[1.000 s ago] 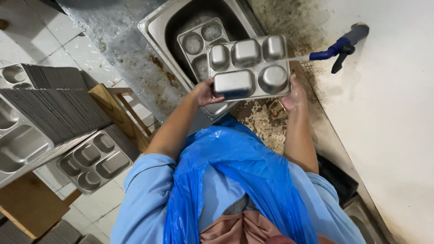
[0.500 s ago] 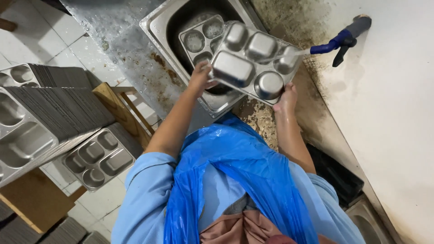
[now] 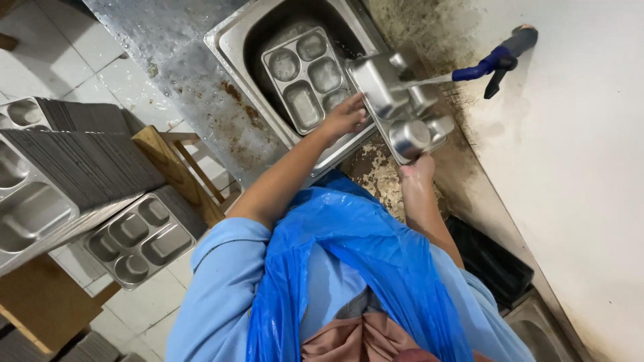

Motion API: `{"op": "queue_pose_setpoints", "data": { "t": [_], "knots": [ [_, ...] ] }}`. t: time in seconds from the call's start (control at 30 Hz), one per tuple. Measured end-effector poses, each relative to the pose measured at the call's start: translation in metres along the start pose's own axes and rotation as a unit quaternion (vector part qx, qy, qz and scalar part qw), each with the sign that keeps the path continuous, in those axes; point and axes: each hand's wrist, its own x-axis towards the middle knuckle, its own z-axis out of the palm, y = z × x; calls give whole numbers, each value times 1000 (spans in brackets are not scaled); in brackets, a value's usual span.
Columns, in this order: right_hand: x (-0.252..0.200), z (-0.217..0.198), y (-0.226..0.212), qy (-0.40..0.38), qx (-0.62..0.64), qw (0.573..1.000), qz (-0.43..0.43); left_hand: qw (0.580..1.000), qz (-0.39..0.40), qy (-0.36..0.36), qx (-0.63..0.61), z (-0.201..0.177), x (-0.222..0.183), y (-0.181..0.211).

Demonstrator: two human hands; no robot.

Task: Rinsing stainless steel food trays with a high-pressure water hose and stacking them.

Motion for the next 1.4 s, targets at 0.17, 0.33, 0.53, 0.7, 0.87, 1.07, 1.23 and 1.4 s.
{"op": "queue_pose_setpoints", "data": {
  "t": [0.17,0.33,0.53,0.7,0.87,1.07,1.23,1.4],
  "knots": [
    [19,-45,-15,41,-103,994,19,999,10,41,0,5,-7,7],
    [85,-106,-5,5,-71,997,11,995,-23,98,-8,-5,-21,23],
    [84,-119,-16,-67,-175,981,47,986,-103,111,75,-21,-22,32],
    [40,-86,-30,-92,-247,965,-15,991,-118,57,5,-57,26,-7],
    [51,-43,-24,-232,-245,931,138,976,45,58,206,27,-59,99],
    [41,1,-55,-397,-137,892,166,761,335,-28,554,38,-45,33],
    [165,-37,-2,-373,-275,886,23,545,496,55,673,29,-26,-11],
    [213,-35,41,-263,-209,941,46,582,426,47,691,15,-36,3]
  ]
}}
